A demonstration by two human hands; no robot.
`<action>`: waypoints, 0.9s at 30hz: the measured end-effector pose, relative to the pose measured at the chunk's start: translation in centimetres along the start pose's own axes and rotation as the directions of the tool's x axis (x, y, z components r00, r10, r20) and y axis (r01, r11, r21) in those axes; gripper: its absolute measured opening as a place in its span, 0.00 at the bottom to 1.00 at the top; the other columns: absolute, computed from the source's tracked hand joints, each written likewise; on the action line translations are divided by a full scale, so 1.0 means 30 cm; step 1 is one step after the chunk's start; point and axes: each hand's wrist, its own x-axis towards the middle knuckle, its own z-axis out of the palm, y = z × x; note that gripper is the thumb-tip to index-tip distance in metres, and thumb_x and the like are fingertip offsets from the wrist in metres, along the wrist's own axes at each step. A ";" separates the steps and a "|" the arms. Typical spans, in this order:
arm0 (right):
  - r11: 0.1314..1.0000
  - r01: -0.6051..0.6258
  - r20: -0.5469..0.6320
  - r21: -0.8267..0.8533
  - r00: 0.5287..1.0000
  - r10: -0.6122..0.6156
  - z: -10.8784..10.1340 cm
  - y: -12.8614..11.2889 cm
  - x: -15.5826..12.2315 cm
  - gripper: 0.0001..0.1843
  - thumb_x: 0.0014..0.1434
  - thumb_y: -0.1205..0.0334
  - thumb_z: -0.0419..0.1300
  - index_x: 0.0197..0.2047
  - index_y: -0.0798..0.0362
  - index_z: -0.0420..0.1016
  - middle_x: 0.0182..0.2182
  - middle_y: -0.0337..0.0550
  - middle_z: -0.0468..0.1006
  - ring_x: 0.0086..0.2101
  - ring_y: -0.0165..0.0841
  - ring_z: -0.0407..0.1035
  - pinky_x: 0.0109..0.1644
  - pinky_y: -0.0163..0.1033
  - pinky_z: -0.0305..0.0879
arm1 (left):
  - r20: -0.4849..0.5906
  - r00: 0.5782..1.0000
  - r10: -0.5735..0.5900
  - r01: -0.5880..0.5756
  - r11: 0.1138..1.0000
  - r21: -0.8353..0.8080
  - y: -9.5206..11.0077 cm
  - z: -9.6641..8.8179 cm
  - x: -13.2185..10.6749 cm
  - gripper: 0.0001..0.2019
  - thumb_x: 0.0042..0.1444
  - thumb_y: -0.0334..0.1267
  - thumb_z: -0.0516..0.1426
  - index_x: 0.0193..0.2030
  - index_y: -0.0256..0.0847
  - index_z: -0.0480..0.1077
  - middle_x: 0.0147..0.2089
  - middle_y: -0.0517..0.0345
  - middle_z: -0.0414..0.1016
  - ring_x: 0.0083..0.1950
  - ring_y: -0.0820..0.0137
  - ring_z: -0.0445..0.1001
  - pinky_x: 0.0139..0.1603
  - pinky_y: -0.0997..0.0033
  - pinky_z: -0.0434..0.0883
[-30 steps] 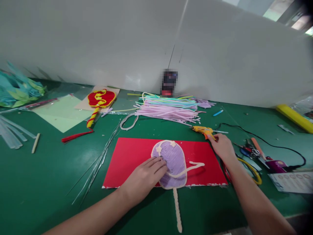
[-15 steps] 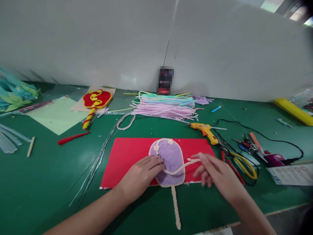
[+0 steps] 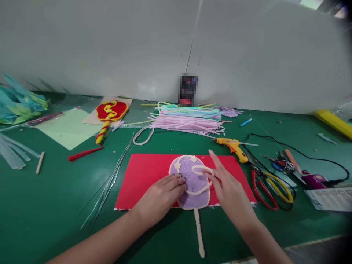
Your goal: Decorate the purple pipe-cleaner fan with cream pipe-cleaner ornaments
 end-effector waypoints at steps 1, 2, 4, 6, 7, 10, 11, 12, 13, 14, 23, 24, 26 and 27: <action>0.999 0.039 0.013 0.010 0.999 -0.039 0.009 0.010 0.013 0.19 0.61 0.61 0.47 0.55 0.47 0.62 0.46 0.45 0.73 0.42 0.37 0.69 0.47 0.43 0.67 | 0.007 1.000 0.001 -0.002 1.000 0.001 0.000 0.001 0.000 0.11 0.58 0.30 0.49 0.47 0.38 0.67 0.51 0.54 0.70 0.55 0.68 0.66 0.57 0.63 0.65; 0.996 0.086 0.041 0.024 0.995 -0.087 0.018 0.020 0.026 0.18 0.61 0.63 0.46 0.54 0.47 0.64 0.45 0.45 0.73 0.43 0.37 0.68 0.49 0.43 0.65 | 0.014 1.000 0.003 -0.003 1.000 0.002 0.001 0.002 0.000 0.11 0.58 0.31 0.49 0.46 0.38 0.67 0.51 0.54 0.70 0.56 0.68 0.65 0.57 0.63 0.65; 0.987 0.143 0.074 0.069 0.986 -0.148 0.037 0.036 0.052 0.17 0.61 0.66 0.45 0.50 0.49 0.68 0.44 0.45 0.73 0.46 0.36 0.66 0.51 0.43 0.64 | 0.026 1.000 0.002 -0.002 1.000 0.004 0.000 0.002 -0.001 0.11 0.58 0.31 0.49 0.47 0.37 0.66 0.52 0.54 0.69 0.56 0.67 0.64 0.58 0.63 0.64; 0.985 0.145 0.088 0.096 0.984 -0.153 0.055 0.046 0.077 0.17 0.61 0.68 0.45 0.46 0.50 0.71 0.43 0.47 0.72 0.45 0.35 0.67 0.50 0.41 0.65 | 0.036 0.999 0.003 -0.003 1.000 0.005 -0.001 0.002 -0.001 0.11 0.58 0.31 0.49 0.46 0.37 0.66 0.52 0.54 0.69 0.56 0.67 0.64 0.58 0.63 0.63; 0.985 0.138 0.089 0.106 0.985 -0.147 0.064 0.050 0.088 0.17 0.61 0.68 0.45 0.46 0.51 0.71 0.42 0.47 0.71 0.43 0.34 0.67 0.48 0.40 0.66 | 0.039 0.999 0.003 -0.003 1.000 0.005 -0.002 0.002 -0.001 0.11 0.58 0.30 0.49 0.46 0.37 0.66 0.52 0.54 0.69 0.56 0.67 0.64 0.58 0.63 0.63; 0.984 0.145 0.076 0.106 0.985 -0.154 0.086 0.063 0.113 0.17 0.61 0.67 0.45 0.45 0.49 0.72 0.38 0.46 0.68 0.38 0.32 0.68 0.43 0.36 0.67 | 0.040 0.999 0.002 -0.003 1.000 0.005 -0.004 0.001 -0.002 0.11 0.58 0.30 0.49 0.47 0.37 0.65 0.52 0.54 0.68 0.56 0.67 0.64 0.58 0.63 0.63; 0.980 0.169 0.078 0.104 0.981 -0.177 0.092 0.069 0.119 0.17 0.61 0.68 0.45 0.46 0.49 0.72 0.37 0.45 0.67 0.37 0.31 0.68 0.42 0.36 0.67 | 0.040 0.999 0.002 -0.002 1.000 0.004 -0.005 0.001 -0.002 0.11 0.58 0.29 0.49 0.47 0.38 0.65 0.52 0.54 0.68 0.56 0.67 0.64 0.59 0.63 0.63; 0.973 0.203 0.085 0.106 0.974 -0.212 0.097 0.073 0.124 0.17 0.61 0.68 0.45 0.46 0.49 0.72 0.37 0.45 0.66 0.37 0.31 0.67 0.41 0.35 0.67 | 0.040 0.999 0.003 -0.003 1.000 0.002 -0.005 0.001 -0.002 0.12 0.57 0.29 0.49 0.47 0.38 0.65 0.52 0.54 0.68 0.56 0.68 0.64 0.59 0.63 0.63; 0.965 0.238 0.095 0.113 0.964 -0.249 0.100 0.077 0.128 0.17 0.61 0.68 0.45 0.47 0.49 0.71 0.37 0.45 0.66 0.37 0.31 0.67 0.41 0.35 0.67 | 0.039 0.999 0.001 -0.002 1.000 0.001 -0.004 0.001 -0.001 0.12 0.57 0.29 0.50 0.48 0.38 0.65 0.52 0.54 0.68 0.56 0.68 0.64 0.59 0.63 0.63; 0.956 0.268 0.108 0.122 0.953 -0.282 0.102 0.079 0.132 0.18 0.61 0.68 0.45 0.48 0.49 0.70 0.38 0.45 0.66 0.38 0.31 0.67 0.41 0.36 0.67 | 0.039 0.999 -0.003 0.003 1.000 0.000 -0.003 0.000 0.000 0.12 0.57 0.29 0.50 0.47 0.39 0.65 0.51 0.54 0.68 0.55 0.68 0.64 0.58 0.64 0.63; 0.946 0.267 -0.004 0.184 0.963 -0.271 0.100 0.075 0.137 0.11 0.59 0.68 0.51 0.40 0.50 0.73 0.36 0.42 0.74 0.40 0.33 0.68 0.45 0.38 0.65 | 0.017 0.999 -0.050 0.050 0.999 0.022 0.001 -0.008 0.010 0.10 0.58 0.30 0.48 0.46 0.40 0.65 0.46 0.54 0.69 0.46 0.69 0.69 0.47 0.69 0.69; 0.948 0.251 -0.025 0.195 0.968 -0.251 0.102 0.076 0.134 0.11 0.58 0.68 0.52 0.39 0.50 0.74 0.36 0.42 0.75 0.40 0.33 0.68 0.45 0.38 0.65 | 0.008 0.999 -0.048 0.048 0.999 0.021 0.000 -0.005 0.011 0.11 0.59 0.31 0.48 0.47 0.40 0.64 0.46 0.54 0.69 0.46 0.69 0.69 0.47 0.69 0.69; 0.947 0.214 -0.050 0.241 0.977 -0.208 0.104 0.073 0.129 0.11 0.57 0.69 0.53 0.38 0.50 0.75 0.35 0.41 0.75 0.38 0.32 0.69 0.43 0.36 0.66 | -0.016 0.999 -0.051 0.052 0.998 0.022 -0.001 0.003 0.013 0.11 0.59 0.31 0.47 0.47 0.40 0.64 0.45 0.54 0.70 0.45 0.70 0.69 0.48 0.69 0.69; 0.942 0.196 -0.054 0.273 0.981 -0.189 0.104 0.069 0.127 0.11 0.57 0.70 0.53 0.37 0.50 0.75 0.34 0.41 0.75 0.38 0.31 0.69 0.42 0.35 0.66 | -0.027 0.998 -0.056 0.056 0.998 0.024 -0.001 0.008 0.013 0.11 0.60 0.32 0.47 0.47 0.39 0.64 0.44 0.54 0.70 0.45 0.70 0.70 0.48 0.69 0.69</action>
